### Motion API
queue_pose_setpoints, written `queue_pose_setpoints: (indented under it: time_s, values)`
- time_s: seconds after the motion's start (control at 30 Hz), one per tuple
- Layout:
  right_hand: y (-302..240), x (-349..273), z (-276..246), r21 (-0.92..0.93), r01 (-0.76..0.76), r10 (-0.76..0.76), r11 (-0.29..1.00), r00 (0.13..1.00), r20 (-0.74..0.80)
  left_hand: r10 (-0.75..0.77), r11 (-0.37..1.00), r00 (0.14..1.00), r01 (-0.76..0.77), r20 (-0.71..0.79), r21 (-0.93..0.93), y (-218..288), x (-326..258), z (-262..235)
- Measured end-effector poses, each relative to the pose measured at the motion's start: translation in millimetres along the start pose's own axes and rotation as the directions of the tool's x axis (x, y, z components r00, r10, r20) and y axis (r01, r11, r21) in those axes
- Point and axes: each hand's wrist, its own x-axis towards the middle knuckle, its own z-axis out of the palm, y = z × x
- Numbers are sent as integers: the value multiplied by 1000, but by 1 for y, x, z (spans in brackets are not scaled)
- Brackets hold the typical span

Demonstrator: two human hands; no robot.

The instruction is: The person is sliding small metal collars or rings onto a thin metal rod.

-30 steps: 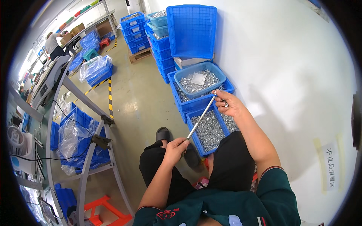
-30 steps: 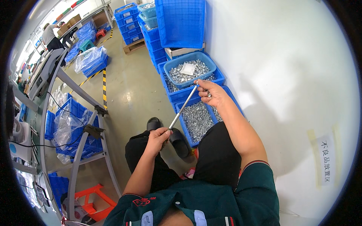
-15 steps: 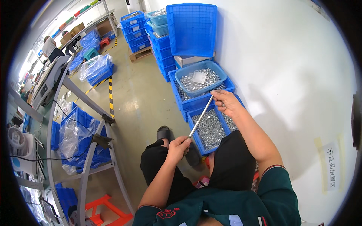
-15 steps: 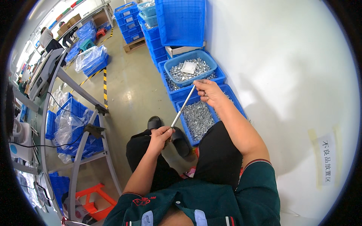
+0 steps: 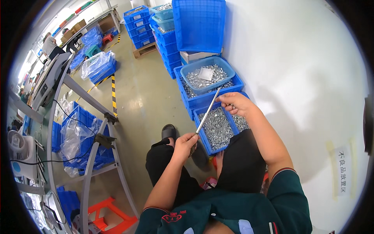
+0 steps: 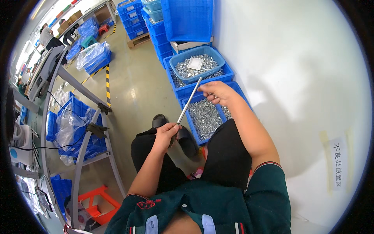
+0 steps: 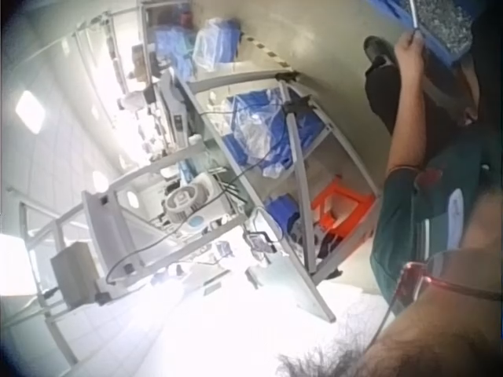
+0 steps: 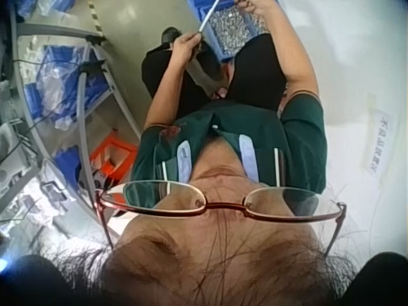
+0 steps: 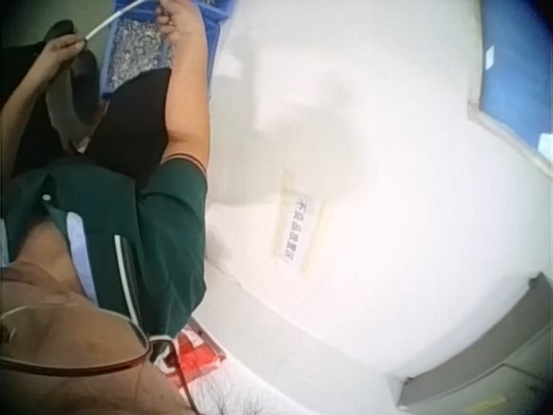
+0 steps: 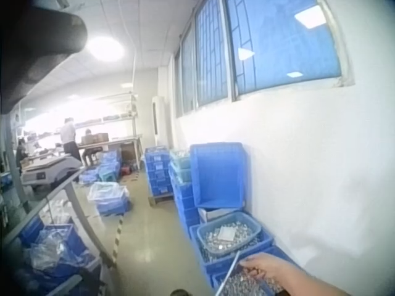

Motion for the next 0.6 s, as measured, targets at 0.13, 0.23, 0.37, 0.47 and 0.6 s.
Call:
queue_pose_setpoints:
  time_s: [0.13,0.23,0.37,0.47,0.6]
  values:
    - [1,7,-11,484,3,-30,875,998,47,103,993,995,-103,-5,50,-13,1,-8]
    - [2,8,-15,481,53,-68,875,998,14,105,986,994,-104,-1,133,-12,-3,-11]
    - [4,9,-13,502,87,-111,861,994,18,117,984,993,-116,4,138,-11,-8,-13]
    - [2,7,-8,519,93,-141,849,989,53,125,985,992,-125,11,117,-14,-9,-13]
    - [5,11,-8,410,92,-130,907,989,66,134,978,991,-136,23,157,-13,-8,-12]
